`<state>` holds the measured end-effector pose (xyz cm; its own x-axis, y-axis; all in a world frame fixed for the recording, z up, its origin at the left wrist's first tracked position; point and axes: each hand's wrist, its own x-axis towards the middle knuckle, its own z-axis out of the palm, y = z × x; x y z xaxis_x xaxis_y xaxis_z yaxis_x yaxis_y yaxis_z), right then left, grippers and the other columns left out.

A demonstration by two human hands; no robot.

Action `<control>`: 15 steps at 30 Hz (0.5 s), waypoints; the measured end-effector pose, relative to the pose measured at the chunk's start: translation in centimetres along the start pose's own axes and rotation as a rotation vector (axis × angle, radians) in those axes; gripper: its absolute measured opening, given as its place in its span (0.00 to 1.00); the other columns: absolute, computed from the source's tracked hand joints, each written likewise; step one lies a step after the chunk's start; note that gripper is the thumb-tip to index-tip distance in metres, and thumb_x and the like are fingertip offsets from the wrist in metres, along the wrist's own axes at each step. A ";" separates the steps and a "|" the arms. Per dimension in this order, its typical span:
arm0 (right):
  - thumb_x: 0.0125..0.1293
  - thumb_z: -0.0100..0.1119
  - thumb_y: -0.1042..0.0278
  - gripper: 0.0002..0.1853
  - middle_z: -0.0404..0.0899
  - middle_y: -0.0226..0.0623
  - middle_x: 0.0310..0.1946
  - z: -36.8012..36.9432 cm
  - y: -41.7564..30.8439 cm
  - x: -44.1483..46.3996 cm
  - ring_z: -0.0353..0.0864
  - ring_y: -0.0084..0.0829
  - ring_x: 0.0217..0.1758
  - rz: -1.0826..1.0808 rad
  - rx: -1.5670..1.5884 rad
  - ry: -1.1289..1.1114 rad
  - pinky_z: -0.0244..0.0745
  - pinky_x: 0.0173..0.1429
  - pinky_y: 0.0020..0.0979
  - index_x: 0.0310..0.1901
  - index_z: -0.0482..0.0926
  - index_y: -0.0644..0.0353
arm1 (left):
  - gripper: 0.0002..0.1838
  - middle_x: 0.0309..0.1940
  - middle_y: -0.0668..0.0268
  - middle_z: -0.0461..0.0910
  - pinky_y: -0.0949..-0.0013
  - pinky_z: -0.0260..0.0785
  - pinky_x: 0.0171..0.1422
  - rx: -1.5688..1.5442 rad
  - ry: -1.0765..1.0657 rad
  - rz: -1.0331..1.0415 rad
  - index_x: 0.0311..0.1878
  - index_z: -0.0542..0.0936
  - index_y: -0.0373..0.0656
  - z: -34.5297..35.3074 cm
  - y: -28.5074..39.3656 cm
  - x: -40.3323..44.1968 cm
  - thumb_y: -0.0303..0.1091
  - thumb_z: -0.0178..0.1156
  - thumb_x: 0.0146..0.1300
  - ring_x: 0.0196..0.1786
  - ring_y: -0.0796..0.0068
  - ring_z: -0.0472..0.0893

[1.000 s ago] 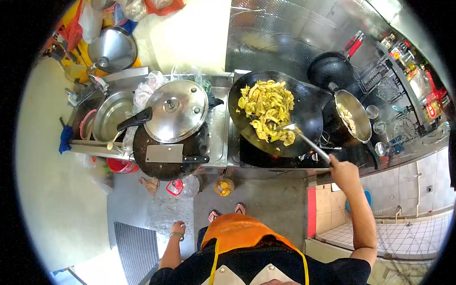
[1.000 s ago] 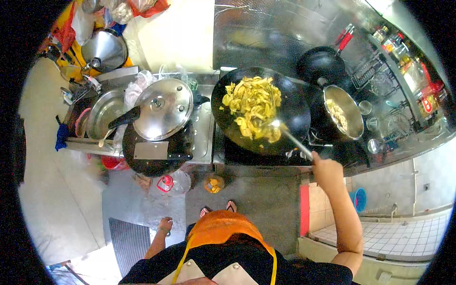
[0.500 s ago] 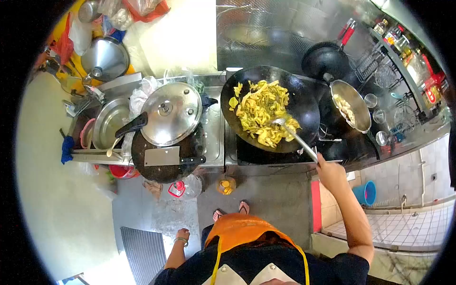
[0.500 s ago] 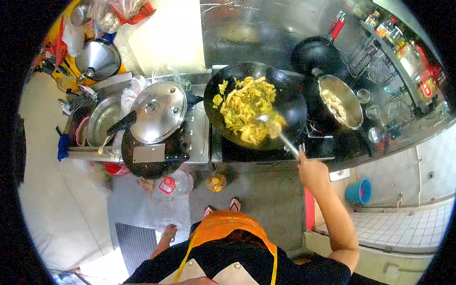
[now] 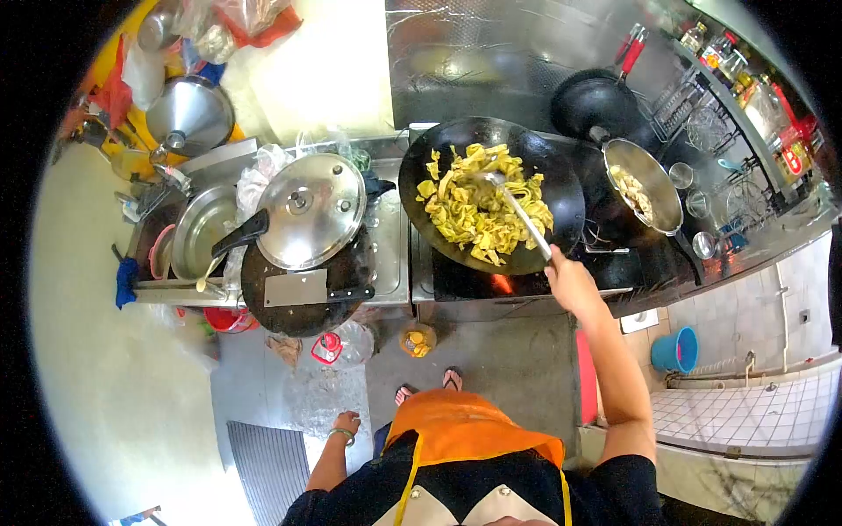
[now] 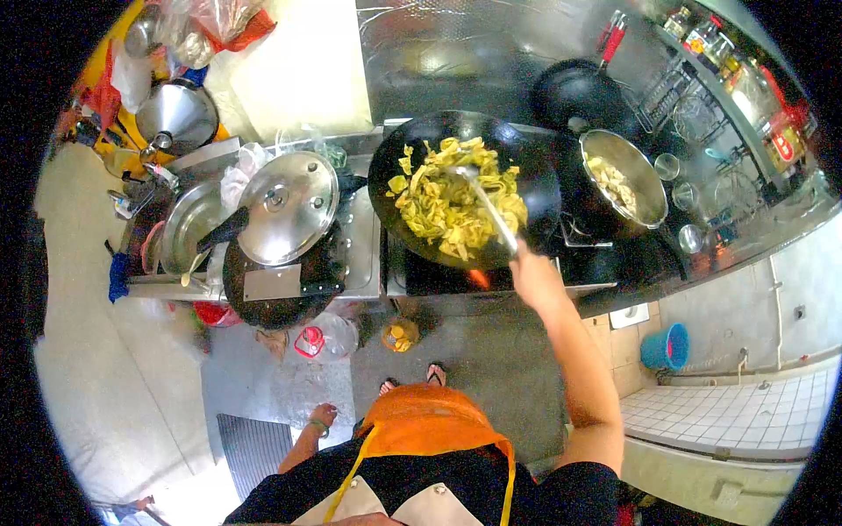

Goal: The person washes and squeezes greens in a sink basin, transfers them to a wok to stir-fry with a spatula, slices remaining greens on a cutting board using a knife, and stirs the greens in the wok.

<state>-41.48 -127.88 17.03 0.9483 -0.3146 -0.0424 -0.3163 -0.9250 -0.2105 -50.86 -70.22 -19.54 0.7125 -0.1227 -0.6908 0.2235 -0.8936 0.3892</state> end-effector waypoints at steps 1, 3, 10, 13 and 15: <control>0.66 0.51 0.62 0.22 0.80 0.56 0.27 -1.5 -0.5 -1.4 0.80 0.56 0.34 -0.042 -0.074 -0.079 0.75 0.41 0.51 0.60 0.69 0.59 | 0.17 0.48 0.51 0.80 0.58 0.70 0.59 -0.013 0.003 0.001 0.46 0.82 0.47 0.1 0.0 -0.1 0.40 0.61 0.53 0.53 0.52 0.78; 0.64 0.54 0.63 0.25 0.80 0.54 0.25 -5.3 -0.3 -4.4 0.81 0.52 0.30 -0.097 -0.189 -0.104 0.76 0.36 0.48 0.62 0.67 0.57 | 0.17 0.48 0.51 0.80 0.58 0.70 0.59 -0.035 0.008 0.005 0.47 0.82 0.48 0.2 -0.1 -0.2 0.40 0.61 0.53 0.53 0.52 0.78; 0.64 0.52 0.61 0.23 0.81 0.46 0.23 -2.1 1.2 0.9 0.82 0.48 0.26 -0.117 -0.364 -0.015 0.77 0.31 0.46 0.61 0.70 0.54 | 0.17 0.50 0.51 0.79 0.59 0.69 0.61 0.180 -0.043 0.101 0.47 0.82 0.46 3.3 -5.1 2.1 0.40 0.58 0.55 0.55 0.52 0.77; 0.62 0.57 0.60 0.24 0.81 0.45 0.25 -8.4 0.6 -3.1 0.81 0.47 0.29 -0.157 -0.270 0.022 0.76 0.34 0.46 0.61 0.71 0.49 | 0.17 0.51 0.51 0.78 0.59 0.68 0.62 0.047 -0.011 0.013 0.47 0.82 0.46 2.5 -4.1 0.5 0.40 0.58 0.55 0.55 0.53 0.77; 0.61 0.57 0.61 0.24 0.81 0.46 0.25 -9.7 0.3 -5.8 0.81 0.48 0.29 -0.119 -0.287 -0.087 0.75 0.34 0.47 0.61 0.71 0.49 | 0.17 0.52 0.52 0.78 0.60 0.68 0.62 0.005 -0.023 -0.059 0.47 0.82 0.47 1.7 -2.6 -0.9 0.41 0.57 0.56 0.55 0.53 0.77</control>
<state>-47.31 -128.43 26.70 0.9740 -0.1923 -0.1198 -0.1856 -0.9805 0.0646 -53.27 -68.51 -20.99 0.6827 -0.0800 -0.7263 0.2607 -0.9019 0.3444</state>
